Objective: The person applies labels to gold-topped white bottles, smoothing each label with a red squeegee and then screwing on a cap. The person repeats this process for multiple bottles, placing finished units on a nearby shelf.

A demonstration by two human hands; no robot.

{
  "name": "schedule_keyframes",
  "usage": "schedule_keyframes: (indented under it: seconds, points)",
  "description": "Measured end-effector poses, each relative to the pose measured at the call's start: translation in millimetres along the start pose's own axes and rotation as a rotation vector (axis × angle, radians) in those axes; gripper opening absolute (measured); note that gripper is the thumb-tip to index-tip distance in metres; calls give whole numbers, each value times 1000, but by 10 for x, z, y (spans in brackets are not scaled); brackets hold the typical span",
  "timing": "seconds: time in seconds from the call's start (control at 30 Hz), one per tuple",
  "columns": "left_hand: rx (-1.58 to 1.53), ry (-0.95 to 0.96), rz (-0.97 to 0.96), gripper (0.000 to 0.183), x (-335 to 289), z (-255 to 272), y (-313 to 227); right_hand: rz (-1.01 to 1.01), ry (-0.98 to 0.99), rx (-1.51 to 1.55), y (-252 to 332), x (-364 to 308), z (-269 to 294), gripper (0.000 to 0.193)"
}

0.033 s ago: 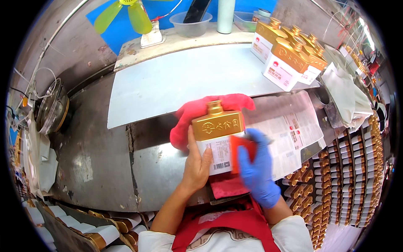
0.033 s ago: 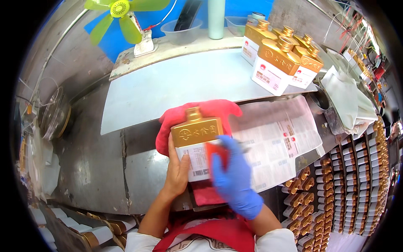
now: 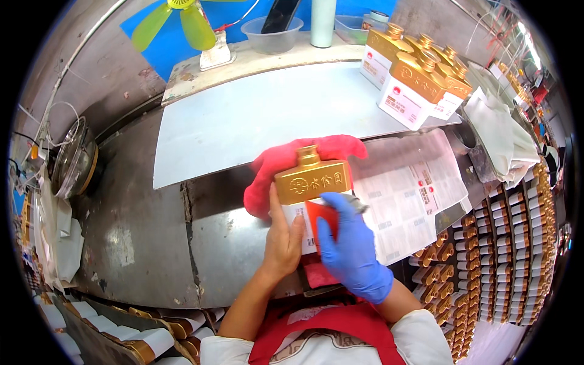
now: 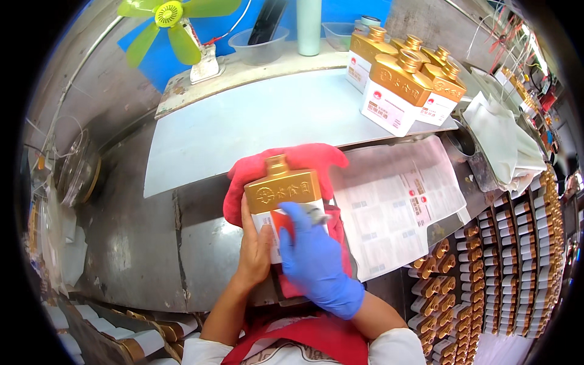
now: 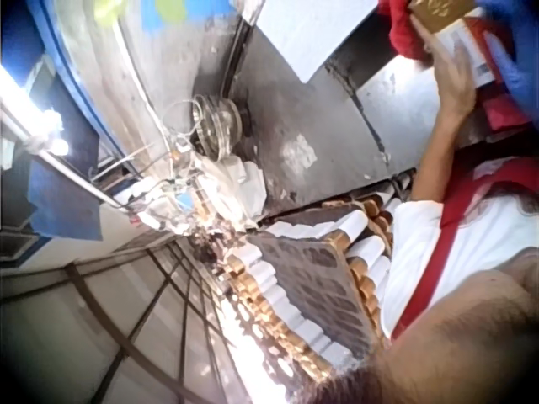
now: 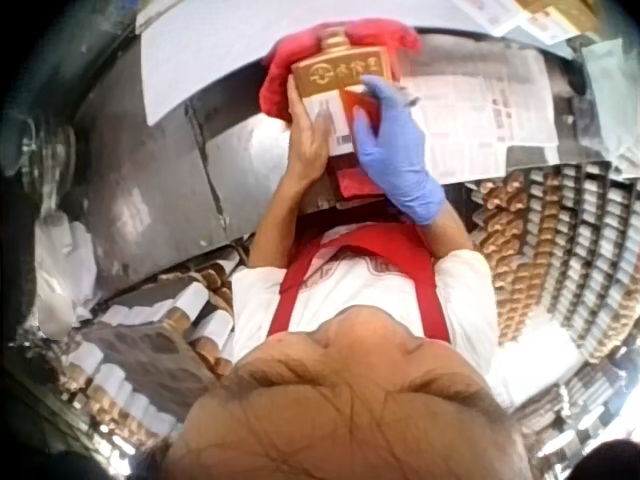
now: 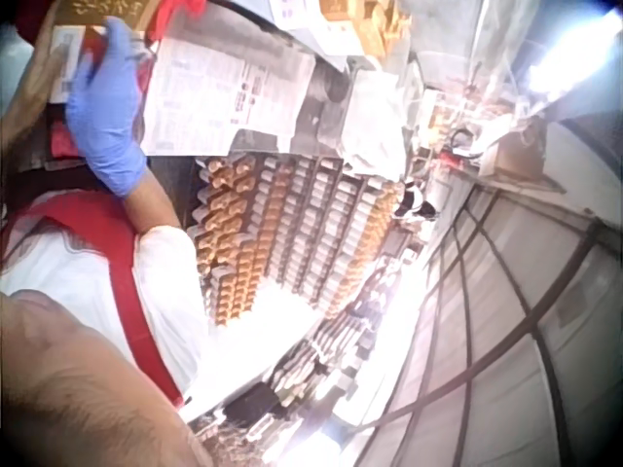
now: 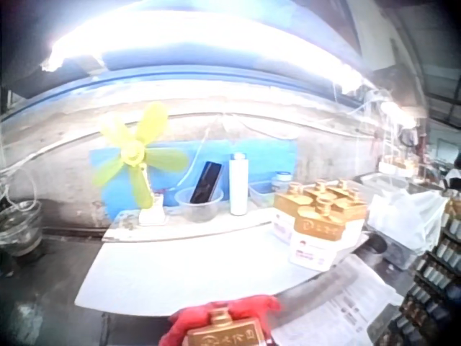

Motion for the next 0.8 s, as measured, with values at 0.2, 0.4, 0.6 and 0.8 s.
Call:
schedule_keyframes:
  seconds: [0.2,0.4,0.6,0.8]
  points:
    - [31,-5,-56,71,-37,31,4,-213,-53,-22,-533,-28,138,32]
    - [21,7,-75,70,-60,35,-18,-85,-199,-192,-612,123,231,33]
    - [89,15,-73,70,-61,137,52,211,-227,51,-174,383,330,29]
    - [-124,69,151,66,-231,224,125,676,162,72,-43,-320,119,32]
Point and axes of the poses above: each hand's wrist, its own x-axis towards the middle knuckle, its own z-axis out of the back of the hand, y = z × x, the point moved 8 cm from there along x, towards the middle knuckle, and after that the axes turned 11 degrees about -x, right-handed, at the moved point
